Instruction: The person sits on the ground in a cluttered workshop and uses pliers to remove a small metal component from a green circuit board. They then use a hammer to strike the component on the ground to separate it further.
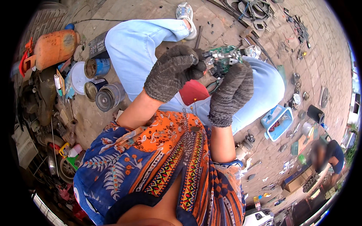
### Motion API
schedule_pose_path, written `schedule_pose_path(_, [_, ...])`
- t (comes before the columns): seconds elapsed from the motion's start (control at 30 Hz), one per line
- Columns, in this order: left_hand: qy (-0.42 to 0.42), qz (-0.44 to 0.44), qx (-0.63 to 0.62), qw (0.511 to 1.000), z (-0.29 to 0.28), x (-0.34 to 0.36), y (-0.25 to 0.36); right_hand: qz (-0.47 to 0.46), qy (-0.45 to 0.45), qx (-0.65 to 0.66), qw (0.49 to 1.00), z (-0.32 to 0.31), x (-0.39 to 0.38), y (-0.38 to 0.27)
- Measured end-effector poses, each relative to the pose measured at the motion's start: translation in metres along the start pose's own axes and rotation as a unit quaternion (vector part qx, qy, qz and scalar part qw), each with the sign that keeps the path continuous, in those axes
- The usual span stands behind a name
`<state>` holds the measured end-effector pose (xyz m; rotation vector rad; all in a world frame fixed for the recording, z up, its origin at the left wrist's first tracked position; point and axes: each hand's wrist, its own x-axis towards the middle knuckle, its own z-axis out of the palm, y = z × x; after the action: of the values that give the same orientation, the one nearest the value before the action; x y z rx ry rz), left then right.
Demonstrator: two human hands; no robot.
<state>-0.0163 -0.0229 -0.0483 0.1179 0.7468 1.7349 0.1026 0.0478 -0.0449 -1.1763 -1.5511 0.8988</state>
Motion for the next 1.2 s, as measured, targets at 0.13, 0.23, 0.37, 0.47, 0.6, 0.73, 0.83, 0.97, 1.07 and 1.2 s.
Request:
schedule_pose_path(0.13, [-0.026,0.049,0.086,0.995,-0.008,0.001,0.005,-0.028,-0.002,-0.058,0.998,-0.013,0.007,0.02])
schedule_pose_path(0.23, [-0.031,0.097,0.135,0.986,-0.002,-0.005,0.01,-0.037,-0.043,-0.125,0.991,-0.026,0.004,0.036])
schedule_pose_path(0.37, [-0.032,0.194,0.237,0.951,0.008,-0.012,0.011,-0.004,-0.077,-0.169,0.983,-0.029,-0.002,0.033])
schedule_pose_path(0.47, [-0.063,0.255,0.217,0.94,0.018,-0.016,0.011,0.023,-0.099,-0.192,0.976,-0.03,-0.005,0.031])
schedule_pose_path(0.6, [-0.069,0.273,0.259,0.924,0.013,-0.017,0.011,0.077,-0.095,-0.164,0.979,-0.026,-0.005,0.024])
schedule_pose_path(0.73, [-0.066,0.285,0.27,0.917,0.014,-0.018,0.011,0.085,-0.079,-0.11,0.987,-0.022,-0.003,0.017])
schedule_pose_path(0.83, [-0.039,0.281,0.288,0.915,0.01,-0.017,0.014,0.04,-0.085,-0.027,0.995,-0.014,0.005,0.022])
schedule_pose_path(0.97, [0.034,0.223,0.253,0.941,-0.009,-0.018,0.025,0.099,-0.142,-0.073,0.982,0.012,0.021,0.059])
schedule_pose_path(1.07, [0.04,0.201,0.163,0.965,-0.023,-0.017,0.029,0.147,-0.208,-0.163,0.953,0.029,0.03,0.114])
schedule_pose_path(1.2, [0.055,0.14,0.089,0.985,-0.028,-0.015,0.023,0.095,-0.219,-0.288,0.927,0.046,0.039,0.157])
